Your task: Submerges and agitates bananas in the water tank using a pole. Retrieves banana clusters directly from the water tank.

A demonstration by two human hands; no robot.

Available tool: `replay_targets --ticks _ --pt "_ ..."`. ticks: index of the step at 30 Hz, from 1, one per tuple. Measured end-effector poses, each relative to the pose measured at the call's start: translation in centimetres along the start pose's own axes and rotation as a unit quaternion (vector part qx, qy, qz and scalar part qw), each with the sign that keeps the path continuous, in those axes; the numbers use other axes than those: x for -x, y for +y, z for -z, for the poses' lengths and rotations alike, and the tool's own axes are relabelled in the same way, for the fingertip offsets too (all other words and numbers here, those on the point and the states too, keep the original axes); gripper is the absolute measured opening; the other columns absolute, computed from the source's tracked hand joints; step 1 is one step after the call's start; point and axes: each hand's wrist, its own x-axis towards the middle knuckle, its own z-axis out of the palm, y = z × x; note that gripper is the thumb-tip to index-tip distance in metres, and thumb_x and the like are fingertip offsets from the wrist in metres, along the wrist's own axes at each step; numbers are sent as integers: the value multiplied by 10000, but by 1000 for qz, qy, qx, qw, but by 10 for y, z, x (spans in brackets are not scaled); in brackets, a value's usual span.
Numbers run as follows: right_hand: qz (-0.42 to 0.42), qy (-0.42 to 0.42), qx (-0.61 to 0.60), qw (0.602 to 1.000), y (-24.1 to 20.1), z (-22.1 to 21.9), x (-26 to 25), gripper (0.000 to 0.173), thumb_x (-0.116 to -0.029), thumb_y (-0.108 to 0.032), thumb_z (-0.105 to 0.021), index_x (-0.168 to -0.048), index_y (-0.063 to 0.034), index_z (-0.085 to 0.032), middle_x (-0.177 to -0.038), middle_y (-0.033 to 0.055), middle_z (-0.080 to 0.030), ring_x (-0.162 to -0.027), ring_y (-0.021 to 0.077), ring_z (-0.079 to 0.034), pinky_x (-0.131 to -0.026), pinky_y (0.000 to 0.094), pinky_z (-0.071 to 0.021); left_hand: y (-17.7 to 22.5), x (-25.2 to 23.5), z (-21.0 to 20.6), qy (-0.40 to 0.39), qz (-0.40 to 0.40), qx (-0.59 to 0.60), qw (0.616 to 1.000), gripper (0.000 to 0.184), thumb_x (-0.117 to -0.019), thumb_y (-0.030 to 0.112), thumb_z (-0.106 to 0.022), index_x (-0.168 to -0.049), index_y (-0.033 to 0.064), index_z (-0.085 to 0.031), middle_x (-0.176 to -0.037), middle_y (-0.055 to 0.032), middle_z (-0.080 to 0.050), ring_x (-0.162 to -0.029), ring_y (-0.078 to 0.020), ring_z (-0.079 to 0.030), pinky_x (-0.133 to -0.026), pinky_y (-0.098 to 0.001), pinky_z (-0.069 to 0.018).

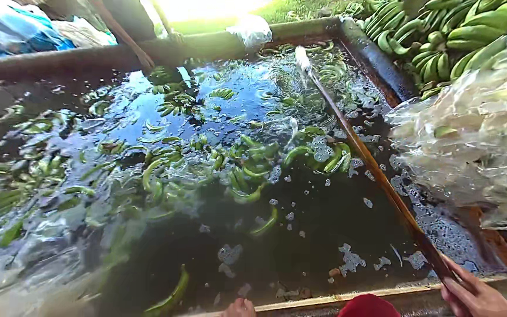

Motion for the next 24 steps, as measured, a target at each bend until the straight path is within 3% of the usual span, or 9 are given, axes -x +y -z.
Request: replay_targets --ticks 3,9,13,16,20,24 --pt "52 22 -30 998 -48 -26 -70 607 -1023 -128 -420 -1599 -21 -263 -747 11 -600 -520 71 -556 -494 248 -506 -3 -2 -8 20 -9 13 1000 393 -1020 299 -469 -1125 66 -768 -1152 -160 -744 -1203 -355 -642 -1099 -547 -382" --pt "66 10 -43 997 -175 -65 -191 492 -1121 -151 -372 -1601 -99 -281 -806 53 -577 -553 87 -553 -527 233 -495 -2 1 -6 29 -12 40 999 384 -1031 273 -473 -1131 37 -759 -1153 -183 -739 -1204 -369 -639 -1122 -547 -358" --pt "41 -1 -66 997 -201 -90 -222 469 -1134 -201 -379 -1597 -154 -321 -827 83 -559 -539 119 -536 -520 260 -491 -1 2 -8 39 -11 38 998 379 -1028 270 -476 -1132 45 -762 -1157 -178 -740 -1203 -360 -644 -1124 -542 -363" --pt "9 -44 -29 999 -161 -97 -220 509 -1134 -210 -371 -1625 -159 -245 -827 75 -564 -562 119 -543 -540 268 -495 -1 2 -8 35 -4 26 999 380 -1033 274 -475 -1142 47 -759 -1159 -174 -740 -1209 -362 -639 -1122 -541 -363" --pt "-30 -88 47 995 -60 -84 -171 594 -1118 -163 -376 -1657 -153 -126 -921 133 -591 -629 177 -553 -606 349 -510 -1 3 -3 18 -1 14 1000 384 -1035 279 -472 -1159 55 -757 -1173 -171 -739 -1222 -366 -634 -1121 -548 -362" --pt "-73 -107 10 992 28 -52 -85 582 -1086 -119 -382 -1628 -57 -181 -818 87 -577 -576 150 -542 -563 328 -503 -1 2 -2 0 5 3 1000 398 -1039 295 -462 -1185 59 -747 -1202 -169 -730 -1241 -356 -623 -1130 -547 -352"
